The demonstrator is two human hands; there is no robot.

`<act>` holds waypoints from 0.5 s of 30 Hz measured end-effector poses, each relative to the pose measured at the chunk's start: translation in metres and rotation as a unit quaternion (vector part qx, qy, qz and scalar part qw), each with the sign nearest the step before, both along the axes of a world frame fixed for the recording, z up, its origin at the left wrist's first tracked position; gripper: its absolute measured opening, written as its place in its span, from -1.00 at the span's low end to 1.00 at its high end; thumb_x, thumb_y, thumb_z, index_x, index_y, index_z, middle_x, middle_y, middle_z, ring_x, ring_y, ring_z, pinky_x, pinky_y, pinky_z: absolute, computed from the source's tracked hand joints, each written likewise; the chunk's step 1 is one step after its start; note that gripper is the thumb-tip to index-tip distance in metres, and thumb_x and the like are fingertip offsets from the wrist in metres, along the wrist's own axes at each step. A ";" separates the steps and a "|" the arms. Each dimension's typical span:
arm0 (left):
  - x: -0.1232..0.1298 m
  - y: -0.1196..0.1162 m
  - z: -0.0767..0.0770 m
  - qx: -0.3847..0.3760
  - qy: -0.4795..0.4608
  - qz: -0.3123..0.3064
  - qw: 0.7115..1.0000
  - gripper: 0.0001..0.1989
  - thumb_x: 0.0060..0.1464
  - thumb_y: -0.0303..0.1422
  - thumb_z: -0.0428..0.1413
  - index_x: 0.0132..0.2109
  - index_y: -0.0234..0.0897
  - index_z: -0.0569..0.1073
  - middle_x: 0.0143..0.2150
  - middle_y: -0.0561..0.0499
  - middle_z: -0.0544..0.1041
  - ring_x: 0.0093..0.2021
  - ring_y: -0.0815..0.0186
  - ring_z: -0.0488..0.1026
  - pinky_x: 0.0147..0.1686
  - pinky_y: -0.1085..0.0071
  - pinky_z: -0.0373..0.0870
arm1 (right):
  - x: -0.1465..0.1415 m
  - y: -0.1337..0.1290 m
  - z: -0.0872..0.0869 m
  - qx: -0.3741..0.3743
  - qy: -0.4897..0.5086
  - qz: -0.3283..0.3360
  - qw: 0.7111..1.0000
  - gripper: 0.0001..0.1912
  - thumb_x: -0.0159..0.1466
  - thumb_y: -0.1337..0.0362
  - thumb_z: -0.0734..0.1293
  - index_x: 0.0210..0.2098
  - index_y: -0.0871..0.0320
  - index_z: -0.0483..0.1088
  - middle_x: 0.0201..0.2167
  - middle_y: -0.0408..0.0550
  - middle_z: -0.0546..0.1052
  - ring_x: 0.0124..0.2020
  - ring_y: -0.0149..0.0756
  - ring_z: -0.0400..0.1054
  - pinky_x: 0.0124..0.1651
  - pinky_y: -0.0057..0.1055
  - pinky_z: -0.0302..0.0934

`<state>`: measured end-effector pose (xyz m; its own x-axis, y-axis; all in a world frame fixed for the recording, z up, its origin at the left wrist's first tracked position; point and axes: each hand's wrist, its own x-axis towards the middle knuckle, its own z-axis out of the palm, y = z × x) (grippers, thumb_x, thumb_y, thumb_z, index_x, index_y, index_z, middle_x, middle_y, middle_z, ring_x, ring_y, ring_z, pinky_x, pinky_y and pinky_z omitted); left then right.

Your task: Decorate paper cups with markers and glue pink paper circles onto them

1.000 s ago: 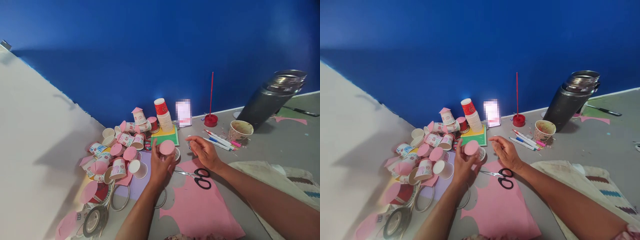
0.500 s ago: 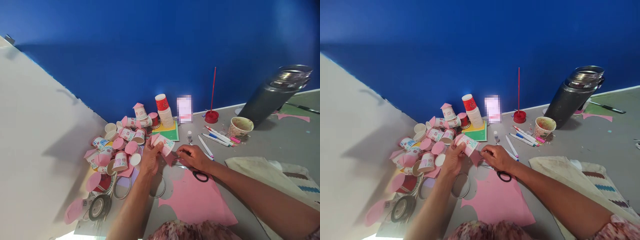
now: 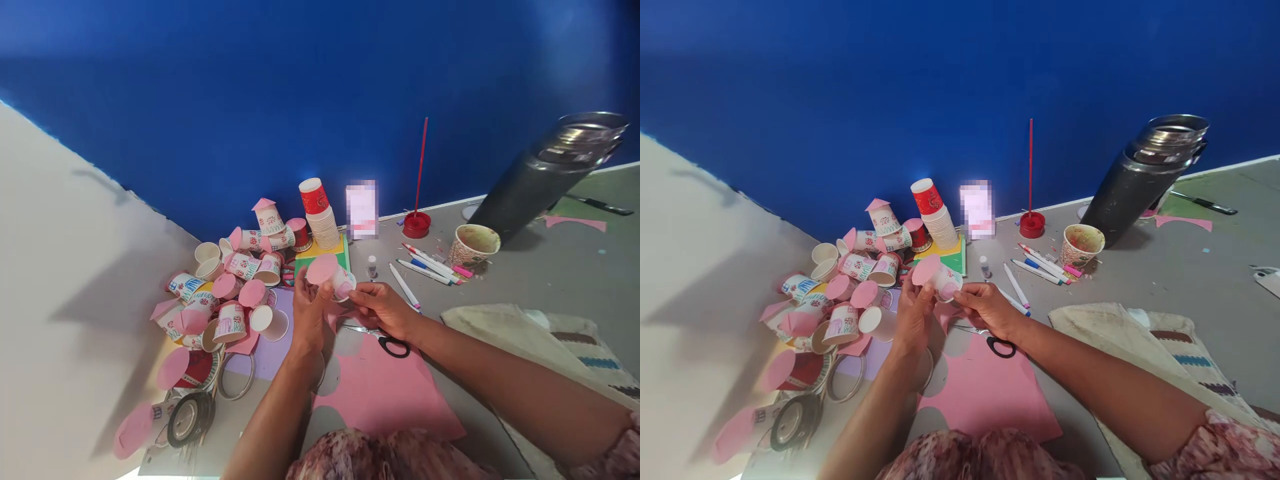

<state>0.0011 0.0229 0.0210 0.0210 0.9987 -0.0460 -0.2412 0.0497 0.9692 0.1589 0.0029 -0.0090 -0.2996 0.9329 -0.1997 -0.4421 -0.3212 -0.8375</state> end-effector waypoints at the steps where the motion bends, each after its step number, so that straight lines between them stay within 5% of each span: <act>1: -0.002 -0.001 0.001 0.015 -0.004 -0.024 1.000 -0.28 -0.05 -0.07 0.40 0.24 -0.04 0.38 0.17 -0.09 0.53 0.14 0.16 0.51 0.10 0.24 0.45 | 0.001 0.001 0.000 -0.008 0.014 0.003 1.000 -0.41 0.03 -0.16 0.59 -0.54 0.13 0.25 -0.69 -0.39 0.17 -0.72 -0.64 -0.19 -0.65 -0.51 -0.33; 4: -0.006 -0.005 0.002 0.036 0.008 -0.081 0.996 -0.43 -0.05 -0.18 0.41 0.12 -0.01 0.47 0.12 -0.04 0.57 0.11 0.16 0.52 0.13 0.19 0.45 | 0.002 0.003 -0.002 -0.023 0.047 0.020 0.998 -0.37 -0.01 -0.14 0.62 -0.57 0.13 0.21 -0.68 -0.37 0.20 -0.71 -0.64 -0.16 -0.63 -0.52 -0.33; 8: -0.010 -0.008 0.001 0.007 0.004 -0.074 0.997 -0.60 -0.05 -0.23 0.42 -0.06 -0.07 0.53 -0.07 0.01 0.63 -0.02 0.19 0.56 0.07 0.18 0.48 | 0.002 0.003 -0.004 -0.027 0.072 0.039 0.996 -0.38 -0.02 -0.11 0.64 -0.58 0.14 0.22 -0.69 -0.35 0.21 -0.69 -0.62 -0.14 -0.62 -0.53 -0.32; 12: -0.016 -0.005 0.003 0.013 0.008 -0.045 0.999 -0.58 -0.09 -0.27 0.44 -0.06 -0.16 0.56 -0.09 -0.03 0.64 -0.06 0.21 0.57 0.00 0.25 0.49 | 0.002 0.002 -0.006 -0.025 0.072 0.057 0.995 -0.42 0.01 -0.13 0.62 -0.56 0.16 0.31 -0.68 -0.32 0.23 -0.68 -0.62 -0.16 -0.61 -0.53 -0.32; 15: -0.028 -0.003 0.019 0.037 0.027 -0.015 0.999 -0.49 -0.12 -0.28 0.45 0.02 -0.20 0.56 -0.03 -0.07 0.64 -0.03 0.19 0.56 -0.03 0.28 0.49 | 0.003 0.001 -0.008 -0.024 0.062 0.069 0.995 -0.50 0.08 -0.13 0.58 -0.39 0.20 0.50 -0.66 -0.33 0.22 -0.69 -0.61 -0.16 -0.61 -0.53 -0.34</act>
<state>-0.0272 0.0198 0.0398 0.0505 0.9984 0.0261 -0.1880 -0.0161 0.9820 0.1623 0.0042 -0.0170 -0.4503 0.8710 -0.1967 -0.4901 -0.4252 -0.7610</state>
